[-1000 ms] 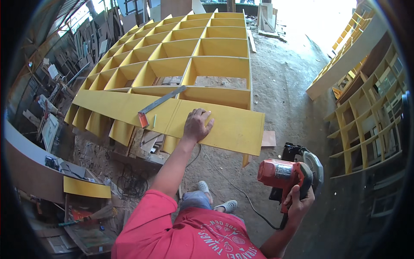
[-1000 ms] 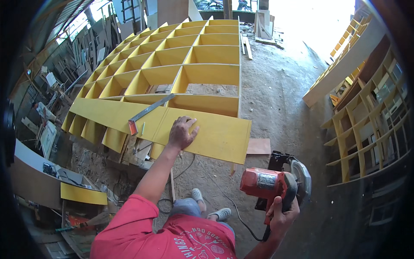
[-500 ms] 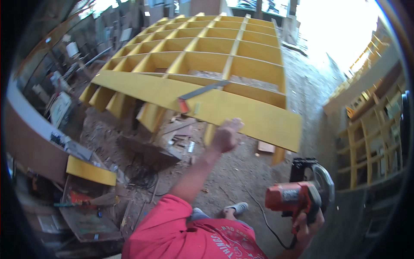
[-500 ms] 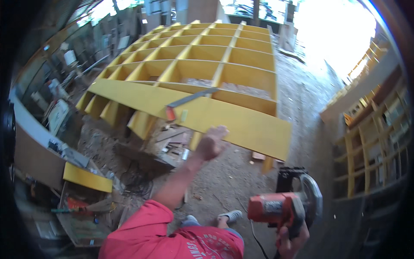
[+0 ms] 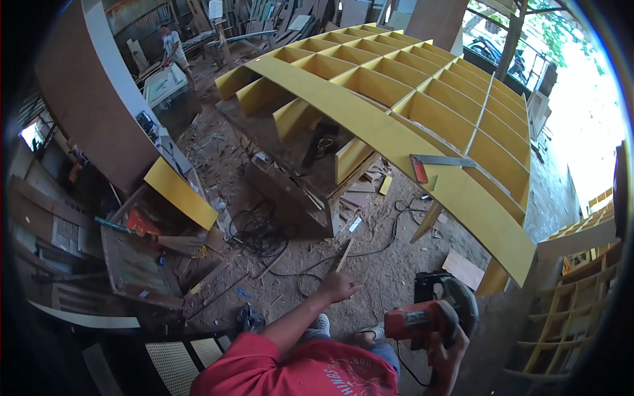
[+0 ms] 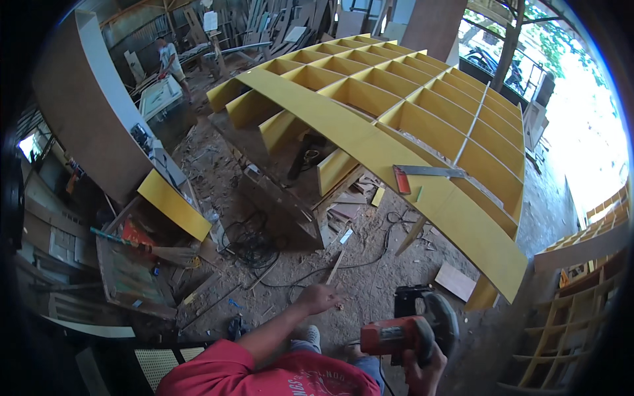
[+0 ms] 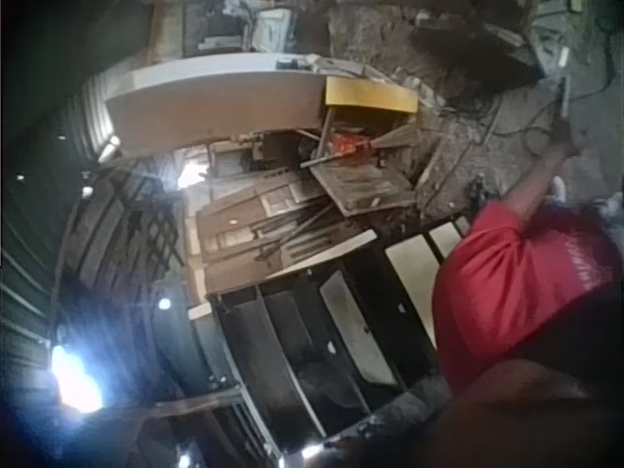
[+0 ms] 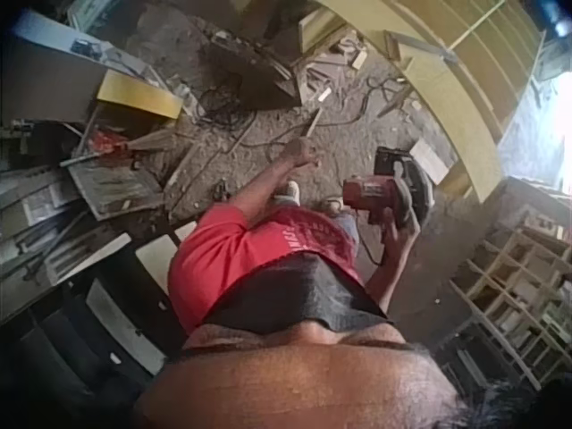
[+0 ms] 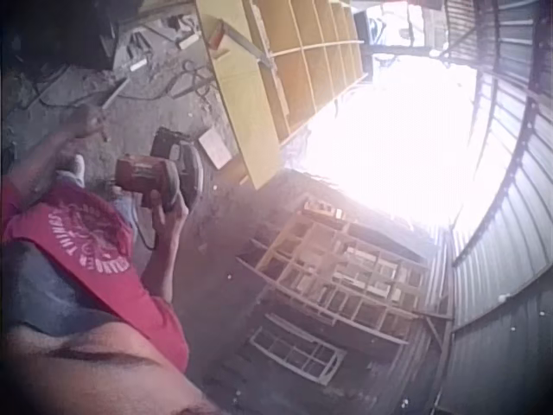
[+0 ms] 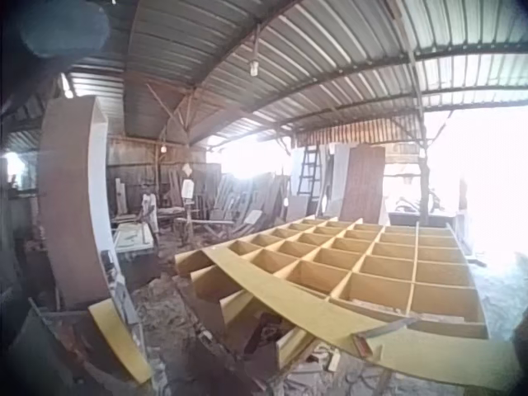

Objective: The person measures and marks a wooden board using a square ruler and a pencil, cuts the board with a circular saw, and then measures and marks the board again with the square ruler and pencil.

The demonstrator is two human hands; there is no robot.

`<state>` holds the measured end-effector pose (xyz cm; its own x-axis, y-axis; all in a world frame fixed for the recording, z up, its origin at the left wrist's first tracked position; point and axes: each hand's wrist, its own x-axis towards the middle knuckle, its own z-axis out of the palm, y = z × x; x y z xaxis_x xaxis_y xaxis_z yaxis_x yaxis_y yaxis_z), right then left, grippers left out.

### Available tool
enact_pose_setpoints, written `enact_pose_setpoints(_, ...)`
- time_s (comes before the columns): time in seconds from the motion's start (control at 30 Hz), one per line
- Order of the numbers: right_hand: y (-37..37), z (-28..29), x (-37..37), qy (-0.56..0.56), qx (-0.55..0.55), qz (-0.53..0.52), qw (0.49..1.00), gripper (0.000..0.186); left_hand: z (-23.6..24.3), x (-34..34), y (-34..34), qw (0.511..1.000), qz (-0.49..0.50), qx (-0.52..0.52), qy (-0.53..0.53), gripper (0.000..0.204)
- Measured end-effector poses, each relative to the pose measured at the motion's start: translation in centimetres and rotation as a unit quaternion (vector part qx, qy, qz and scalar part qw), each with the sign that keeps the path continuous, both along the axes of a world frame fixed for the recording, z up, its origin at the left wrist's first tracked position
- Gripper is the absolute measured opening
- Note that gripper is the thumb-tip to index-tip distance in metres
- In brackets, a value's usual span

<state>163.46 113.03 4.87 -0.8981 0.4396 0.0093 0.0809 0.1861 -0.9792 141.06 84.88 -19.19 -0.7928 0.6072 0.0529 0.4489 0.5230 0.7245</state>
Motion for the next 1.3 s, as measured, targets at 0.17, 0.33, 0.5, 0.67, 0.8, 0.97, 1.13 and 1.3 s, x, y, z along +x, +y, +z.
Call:
enact_pose_setpoints(0.17,-2.0,-1.0,-5.7,-0.166,0.09,0.149,0.971,0.046,-5.9,5.1,-7.2,0.981,0.149,-0.076,-0.102,0.035)
enact_pose_setpoints(0.33,-2.2,-9.0,-10.9,-0.143,0.128,0.252,0.949,0.055,-6.5,8.2,-10.2,0.952,0.215,-0.124,-0.178,0.035)
enact_pose_setpoints(0.5,-3.5,-19.2,-17.6,-0.205,0.175,0.331,0.904,0.064,-12.4,13.2,-11.2,0.918,0.269,-0.187,-0.222,0.036)
enact_pose_setpoints(0.67,-3.7,-31.4,-23.8,-0.2,0.218,0.335,0.895,0.051,-16.9,14.7,-9.7,0.882,0.322,-0.13,-0.319,0.037)
enact_pose_setpoints(0.8,-5.7,-42.6,-29.6,-0.25,0.304,0.353,0.849,0.049,-25.2,18.1,-9.4,0.907,0.287,-0.131,-0.278,0.044)
enact_pose_setpoints(0.97,-3.9,-61.4,-37.0,-0.283,0.401,0.389,0.779,0.065,-29.1,13.4,-7.9,0.934,0.199,-0.174,-0.24,0.044)
enact_pose_setpoints(1.13,0.2,-80.6,-41.7,-0.296,0.581,0.345,0.675,0.023,-31.7,8.3,-8.3,0.94,0.251,-0.16,-0.169,0.035)
enact_pose_setpoints(1.3,-5.2,-92.9,-39.4,-0.287,0.531,0.337,0.723,0.026,-31.7,5.9,-10.8,0.94,0.239,-0.185,-0.16,0.033)
